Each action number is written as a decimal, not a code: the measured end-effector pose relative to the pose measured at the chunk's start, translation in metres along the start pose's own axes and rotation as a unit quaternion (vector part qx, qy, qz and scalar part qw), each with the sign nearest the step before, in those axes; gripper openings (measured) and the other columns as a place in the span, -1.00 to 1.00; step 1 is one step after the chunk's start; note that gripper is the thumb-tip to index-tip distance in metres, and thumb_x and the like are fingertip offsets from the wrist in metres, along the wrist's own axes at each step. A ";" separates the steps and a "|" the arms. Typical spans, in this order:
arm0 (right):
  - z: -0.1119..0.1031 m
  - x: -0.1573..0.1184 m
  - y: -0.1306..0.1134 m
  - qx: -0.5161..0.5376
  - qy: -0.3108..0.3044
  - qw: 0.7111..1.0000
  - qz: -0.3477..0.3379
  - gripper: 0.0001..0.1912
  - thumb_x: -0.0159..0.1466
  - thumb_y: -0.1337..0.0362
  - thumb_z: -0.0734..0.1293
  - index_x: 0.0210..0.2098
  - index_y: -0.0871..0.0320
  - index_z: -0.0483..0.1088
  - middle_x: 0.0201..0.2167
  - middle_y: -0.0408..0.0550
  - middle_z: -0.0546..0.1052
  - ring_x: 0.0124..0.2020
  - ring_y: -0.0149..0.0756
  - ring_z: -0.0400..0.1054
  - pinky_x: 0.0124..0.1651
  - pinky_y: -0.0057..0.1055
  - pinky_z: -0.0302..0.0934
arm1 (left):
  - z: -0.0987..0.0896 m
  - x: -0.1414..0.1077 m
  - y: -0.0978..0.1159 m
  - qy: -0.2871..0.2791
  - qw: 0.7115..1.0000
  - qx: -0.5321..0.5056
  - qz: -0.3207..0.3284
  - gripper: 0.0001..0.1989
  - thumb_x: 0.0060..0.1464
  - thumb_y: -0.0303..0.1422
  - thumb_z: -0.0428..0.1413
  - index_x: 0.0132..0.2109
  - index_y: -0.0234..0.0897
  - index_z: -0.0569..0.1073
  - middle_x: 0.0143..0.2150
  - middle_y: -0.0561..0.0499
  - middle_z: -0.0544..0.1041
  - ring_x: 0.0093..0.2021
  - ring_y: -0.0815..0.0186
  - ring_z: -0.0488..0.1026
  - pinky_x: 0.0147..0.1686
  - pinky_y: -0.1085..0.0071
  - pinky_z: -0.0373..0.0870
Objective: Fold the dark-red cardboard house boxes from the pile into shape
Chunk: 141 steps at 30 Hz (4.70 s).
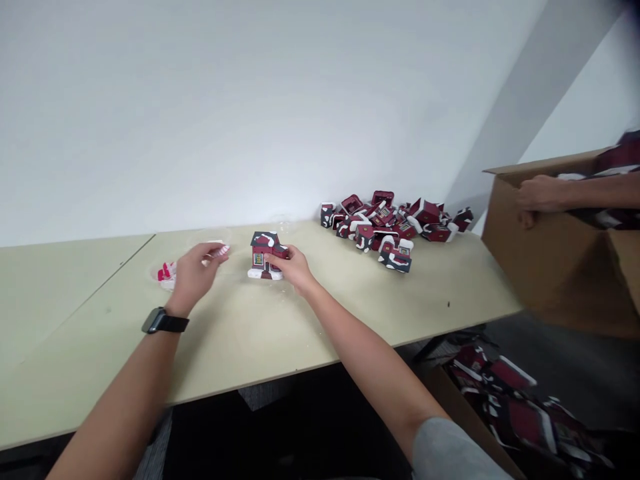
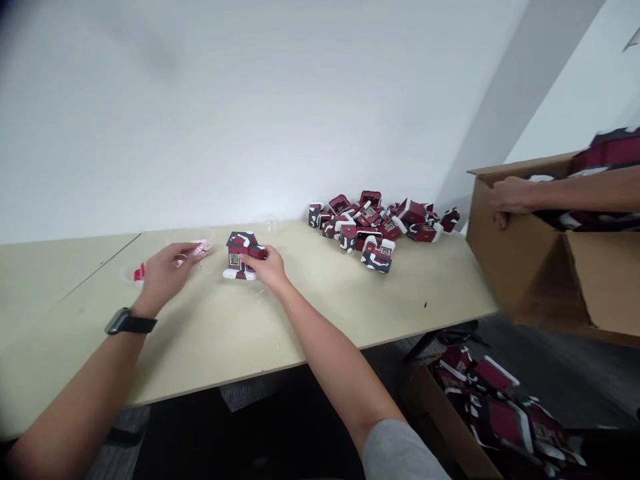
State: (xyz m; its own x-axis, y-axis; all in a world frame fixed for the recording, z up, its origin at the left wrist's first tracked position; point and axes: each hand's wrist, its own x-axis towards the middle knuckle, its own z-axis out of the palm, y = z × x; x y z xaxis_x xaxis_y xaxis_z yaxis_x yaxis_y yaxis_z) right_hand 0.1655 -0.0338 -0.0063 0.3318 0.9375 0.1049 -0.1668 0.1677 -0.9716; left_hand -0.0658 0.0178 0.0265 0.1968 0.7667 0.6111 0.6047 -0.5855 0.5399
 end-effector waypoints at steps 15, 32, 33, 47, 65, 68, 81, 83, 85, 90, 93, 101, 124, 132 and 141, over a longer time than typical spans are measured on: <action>-0.004 0.010 0.023 -0.084 0.045 0.990 -0.104 -0.38 -0.02 -0.01 0.62 -0.05 0.08 0.46 -0.16 -0.09 0.63 -0.14 -0.22 0.50 -0.06 -0.31 0.39 | 0.040 -0.014 0.022 -0.090 0.912 -0.370 -0.152 -0.49 -0.15 0.00 0.45 -0.20 -0.28 0.55 -0.19 -0.14 0.70 -0.15 0.12 0.65 0.03 0.07 0.61; 0.002 0.002 0.020 -0.089 -0.031 0.993 -0.077 -0.41 -0.04 -0.02 0.61 -0.10 0.12 0.50 -0.20 -0.09 0.61 -0.17 -0.23 0.49 -0.07 -0.30 0.39 | 0.038 -0.018 0.016 0.046 0.973 0.024 0.226 -0.83 0.34 -0.27 0.16 -0.09 -0.21 0.63 -0.11 -0.09 0.67 -0.05 0.14 0.59 -0.01 0.19 0.52; 0.002 0.000 0.018 -0.090 -0.035 0.993 -0.072 -0.41 -0.04 -0.02 0.61 -0.11 0.12 0.50 -0.21 -0.10 0.61 -0.17 -0.23 0.48 -0.07 -0.30 0.39 | 0.038 -0.018 0.016 0.047 0.973 0.026 0.225 -0.83 0.33 -0.28 0.16 -0.09 -0.20 0.63 -0.10 -0.09 0.67 -0.04 0.14 0.59 0.00 0.19 0.52; 0.002 -0.004 0.015 -0.120 -0.051 0.989 -0.075 -0.38 -0.04 -0.08 0.61 -0.11 0.14 0.52 -0.22 -0.10 0.60 -0.18 -0.24 0.46 -0.09 -0.33 0.37 | 0.040 -0.019 0.017 0.041 0.972 0.020 0.231 -0.84 0.33 -0.33 0.13 -0.11 -0.19 0.63 -0.11 -0.07 0.66 -0.05 0.15 0.57 0.02 0.16 0.50; 0.002 -0.002 0.016 -0.139 -0.048 0.986 -0.076 -0.38 -0.04 -0.09 0.61 -0.12 0.12 0.52 -0.24 -0.13 0.61 -0.20 -0.26 0.47 -0.10 -0.35 0.35 | 0.039 -0.018 0.018 0.037 0.972 0.023 0.230 -0.82 0.33 -0.34 0.12 -0.12 -0.19 0.65 -0.15 -0.08 0.63 -0.07 0.17 0.54 -0.03 0.22 0.49; 0.001 -0.002 0.016 -0.141 -0.043 0.986 -0.081 -0.38 -0.05 -0.07 0.62 -0.11 0.13 0.52 -0.24 -0.12 0.61 -0.19 -0.25 0.46 -0.12 -0.36 0.35 | 0.038 -0.017 0.018 0.044 0.967 0.021 0.249 -0.82 0.34 -0.34 0.13 -0.12 -0.21 0.65 -0.16 -0.09 0.63 -0.08 0.18 0.55 -0.03 0.22 0.50; 0.000 -0.006 0.008 -0.148 -0.032 0.985 -0.079 -0.37 -0.06 -0.14 0.61 -0.15 0.13 0.53 -0.26 -0.12 0.60 -0.21 -0.24 0.46 -0.17 -0.37 0.34 | 0.035 -0.017 0.020 0.024 0.966 0.028 0.256 -0.76 0.36 -0.35 0.07 -0.06 -0.17 0.65 -0.11 -0.11 0.64 -0.07 0.16 0.56 0.00 0.15 0.52; -0.001 -0.005 0.008 -0.143 -0.031 0.986 -0.077 -0.37 -0.05 -0.14 0.60 -0.14 0.13 0.53 -0.25 -0.11 0.61 -0.20 -0.24 0.47 -0.17 -0.36 0.34 | 0.035 -0.016 0.018 0.020 0.962 0.035 0.271 -0.75 0.36 -0.36 0.06 -0.01 -0.15 0.65 -0.08 -0.12 0.64 -0.04 0.15 0.56 0.02 0.13 0.52; -0.001 -0.005 0.008 -0.140 -0.032 0.987 -0.073 -0.37 -0.04 -0.15 0.59 -0.15 0.14 0.53 -0.25 -0.10 0.61 -0.19 -0.23 0.48 -0.17 -0.37 0.34 | 0.036 -0.015 0.016 0.014 0.955 0.049 0.291 -0.73 0.36 -0.37 0.06 0.04 -0.14 0.64 -0.06 -0.14 0.64 -0.04 0.14 0.56 0.01 0.12 0.52; -0.002 -0.004 0.009 -0.158 -0.026 0.985 -0.069 -0.36 -0.05 -0.18 0.59 -0.17 0.14 0.52 -0.26 -0.10 0.60 -0.20 -0.23 0.47 -0.20 -0.38 0.31 | 0.035 -0.015 0.013 -0.006 0.947 0.075 0.313 -0.69 0.36 -0.40 0.04 0.11 -0.12 0.61 -0.03 -0.17 0.63 -0.03 0.12 0.57 0.02 0.10 0.51; -0.003 -0.004 0.008 -0.162 -0.026 0.984 -0.068 -0.36 -0.05 -0.16 0.60 -0.16 0.14 0.52 -0.24 -0.11 0.60 -0.19 -0.24 0.47 -0.19 -0.39 0.31 | 0.034 -0.016 0.012 -0.022 0.947 0.070 0.312 -0.67 0.35 -0.41 0.04 0.11 -0.10 0.61 -0.01 -0.18 0.63 0.00 0.12 0.57 0.05 0.08 0.51; -0.002 -0.007 0.005 -0.167 -0.039 0.983 -0.065 -0.37 -0.02 -0.16 0.59 -0.16 0.14 0.51 -0.23 -0.10 0.61 -0.19 -0.23 0.47 -0.18 -0.38 0.32 | 0.036 -0.017 0.014 0.004 0.952 0.059 0.300 -0.69 0.36 -0.39 0.05 0.10 -0.11 0.61 -0.06 -0.16 0.62 -0.05 0.14 0.56 0.00 0.13 0.53; -0.003 -0.004 0.004 -0.078 -0.073 0.992 -0.069 -0.41 0.02 -0.06 0.60 -0.08 0.12 0.49 -0.19 -0.09 0.61 -0.15 -0.25 0.49 -0.05 -0.32 0.39 | 0.038 -0.021 0.031 0.080 0.987 -0.084 0.115 -0.68 0.20 -0.22 0.27 0.06 -0.20 0.59 0.02 -0.13 0.56 0.03 0.11 0.51 0.05 0.15 0.48; -0.002 -0.008 -0.001 -0.004 -0.143 0.990 -0.017 -0.47 0.09 0.02 0.59 -0.06 0.12 0.46 -0.11 -0.06 0.61 -0.12 -0.24 0.51 -0.01 -0.30 0.41 | 0.042 -0.018 0.024 -0.158 0.895 -0.405 -0.097 -0.41 0.15 -0.05 0.29 0.23 -0.26 0.46 0.21 -0.18 0.55 0.18 0.04 0.50 0.18 0.15 0.42; -0.036 -0.103 -0.047 -0.211 0.057 0.908 -0.357 -0.79 0.39 0.22 0.34 0.01 0.03 0.46 0.00 0.02 0.60 0.12 -0.14 0.47 0.21 -0.09 0.37 | 0.050 -0.018 0.022 -0.106 0.868 -0.443 -0.196 -0.51 0.04 -0.07 0.37 0.00 -0.29 0.54 0.03 -0.11 0.64 -0.06 0.17 0.60 -0.07 0.31 0.54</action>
State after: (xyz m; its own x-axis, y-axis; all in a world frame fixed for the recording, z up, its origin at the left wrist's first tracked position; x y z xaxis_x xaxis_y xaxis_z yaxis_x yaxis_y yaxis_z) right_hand 0.1731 -0.1493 0.0213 0.3127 0.5944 0.7408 0.4915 0.5662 -0.6617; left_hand -0.0173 0.0044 -0.0012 0.3035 0.9294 0.2099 -0.1550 -0.1692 0.9733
